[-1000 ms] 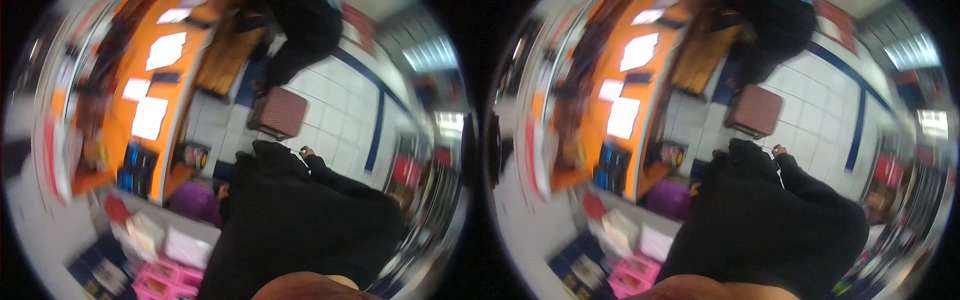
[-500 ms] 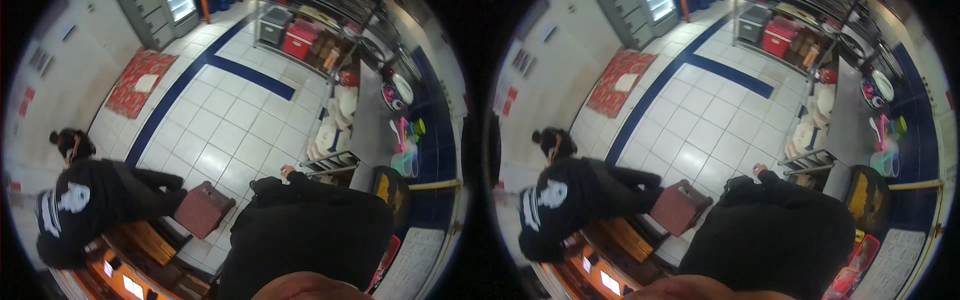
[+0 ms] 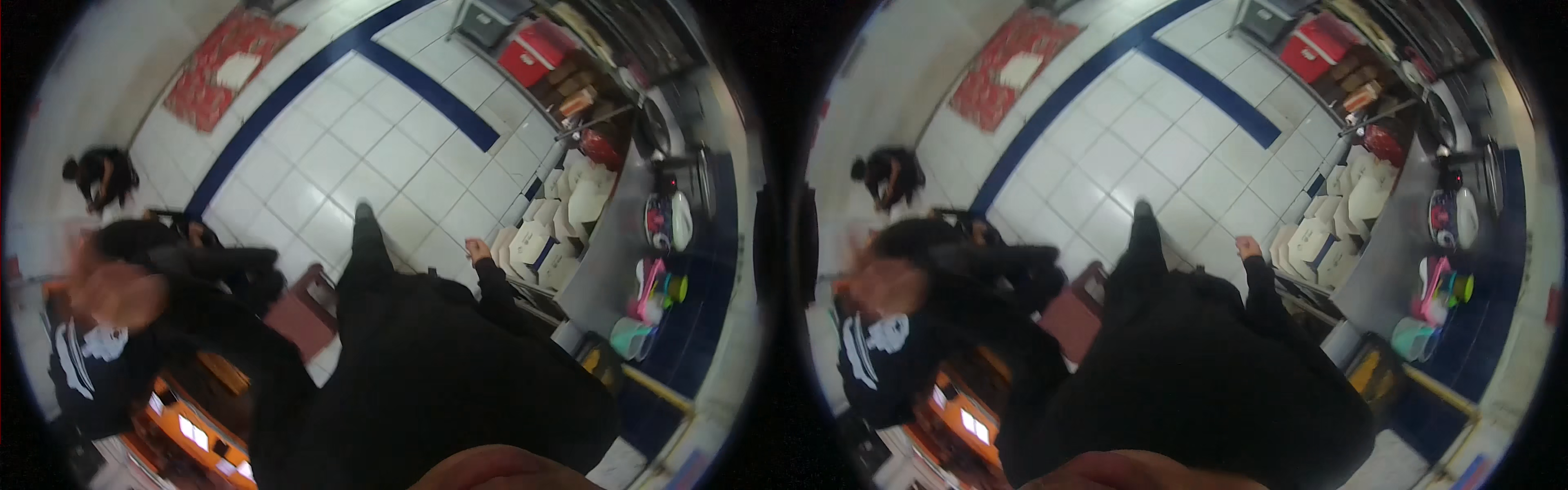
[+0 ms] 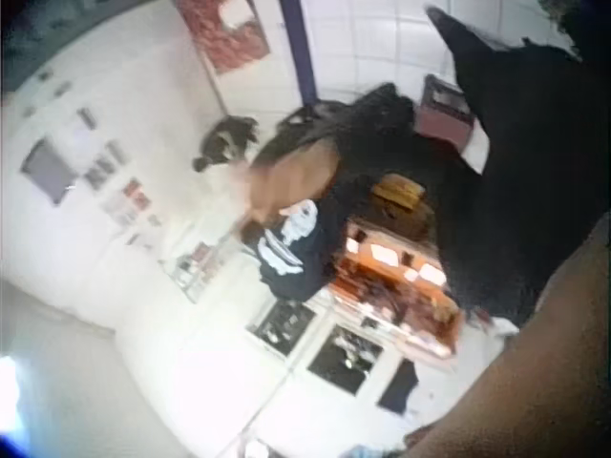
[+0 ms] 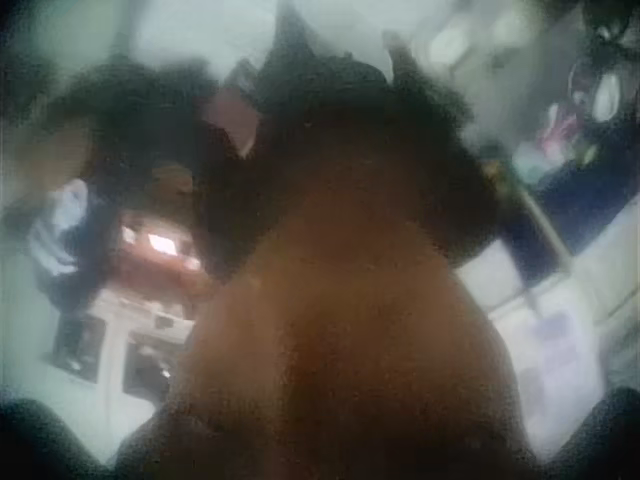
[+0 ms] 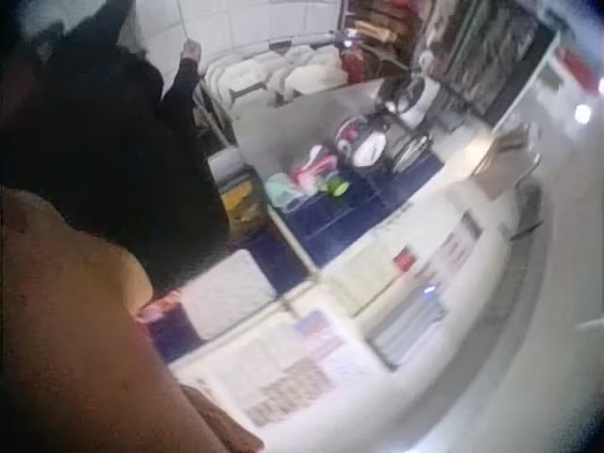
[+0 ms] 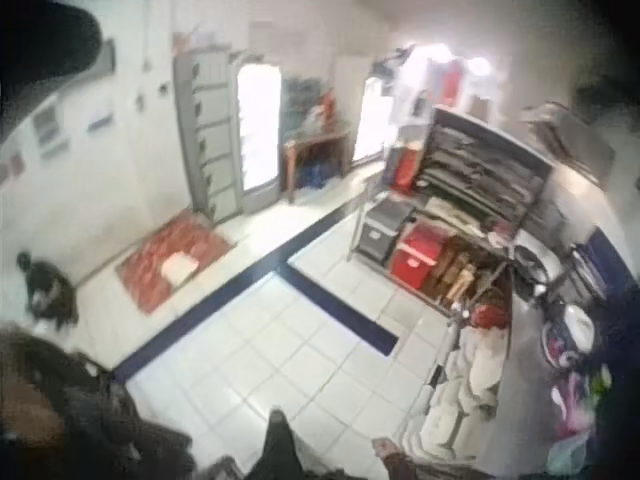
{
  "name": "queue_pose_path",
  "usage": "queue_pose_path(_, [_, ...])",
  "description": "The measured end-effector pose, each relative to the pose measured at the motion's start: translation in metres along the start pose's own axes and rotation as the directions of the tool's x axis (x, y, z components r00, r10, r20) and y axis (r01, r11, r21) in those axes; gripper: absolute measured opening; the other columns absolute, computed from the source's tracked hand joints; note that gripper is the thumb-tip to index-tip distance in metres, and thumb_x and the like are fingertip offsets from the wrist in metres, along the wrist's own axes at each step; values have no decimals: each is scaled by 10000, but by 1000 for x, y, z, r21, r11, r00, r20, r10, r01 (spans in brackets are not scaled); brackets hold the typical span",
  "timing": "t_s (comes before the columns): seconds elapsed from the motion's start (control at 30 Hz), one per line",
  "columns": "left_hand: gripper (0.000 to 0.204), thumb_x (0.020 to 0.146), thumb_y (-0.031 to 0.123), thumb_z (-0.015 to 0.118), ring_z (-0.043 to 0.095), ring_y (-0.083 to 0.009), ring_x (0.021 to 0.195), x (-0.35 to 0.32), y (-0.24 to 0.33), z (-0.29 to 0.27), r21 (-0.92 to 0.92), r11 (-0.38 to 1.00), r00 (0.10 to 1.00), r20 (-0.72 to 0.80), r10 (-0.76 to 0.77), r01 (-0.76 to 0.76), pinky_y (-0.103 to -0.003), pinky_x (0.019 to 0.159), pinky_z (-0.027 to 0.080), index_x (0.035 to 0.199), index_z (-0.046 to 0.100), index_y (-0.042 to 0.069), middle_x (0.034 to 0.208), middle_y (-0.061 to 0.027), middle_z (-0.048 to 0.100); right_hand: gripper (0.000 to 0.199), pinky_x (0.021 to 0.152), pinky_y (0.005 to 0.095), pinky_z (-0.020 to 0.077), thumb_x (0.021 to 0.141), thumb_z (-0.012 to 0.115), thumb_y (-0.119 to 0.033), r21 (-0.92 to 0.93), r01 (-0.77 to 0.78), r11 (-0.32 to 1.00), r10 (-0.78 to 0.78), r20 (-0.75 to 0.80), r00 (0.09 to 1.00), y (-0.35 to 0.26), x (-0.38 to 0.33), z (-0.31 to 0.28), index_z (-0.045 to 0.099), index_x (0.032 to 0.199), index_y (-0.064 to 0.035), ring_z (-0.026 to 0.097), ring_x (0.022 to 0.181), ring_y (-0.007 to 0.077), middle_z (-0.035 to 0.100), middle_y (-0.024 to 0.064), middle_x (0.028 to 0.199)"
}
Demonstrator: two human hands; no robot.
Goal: The person constructs food boxes by folding flat cardboard sheets by hand.
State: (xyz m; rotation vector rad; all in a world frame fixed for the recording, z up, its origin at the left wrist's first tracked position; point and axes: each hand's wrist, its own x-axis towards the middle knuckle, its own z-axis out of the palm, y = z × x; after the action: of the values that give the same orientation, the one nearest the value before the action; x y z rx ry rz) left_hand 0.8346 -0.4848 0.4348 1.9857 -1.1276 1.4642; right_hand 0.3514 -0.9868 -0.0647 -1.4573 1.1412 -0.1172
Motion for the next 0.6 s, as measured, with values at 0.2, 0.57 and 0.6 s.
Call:
queue_pose_path(0.2, [207,948,81,509,611,-300,928,-109,95,118,-309,572,511,828,-232,760,-424,876,492,1112,574,-26,1113,-157,606,283,667,353,560,904,570,-222,-213,-183,960,195,37,980,-72,85,53,621,1119,-45,634,872,213,638,93,960])
queue_pose_path(0.57, [214,925,88,553,600,-267,962,-198,4,270,263,234,-217,955,-204,936,-398,891,486,1117,585,-2,1143,-141,596,312,577,405,510,887,581,-316,-365,-423,830,489,110,865,-196,261,169,631,1081,-76,633,707,238,650,108,821])
queue_pose_path(0.6, [216,923,89,557,599,-264,965,-196,-9,289,282,207,-235,946,-224,937,-395,892,485,1117,586,0,1145,-140,595,303,563,404,507,886,583,-312,-380,-404,832,477,121,870,-220,294,186,633,1073,-77,632,692,234,651,106,810])
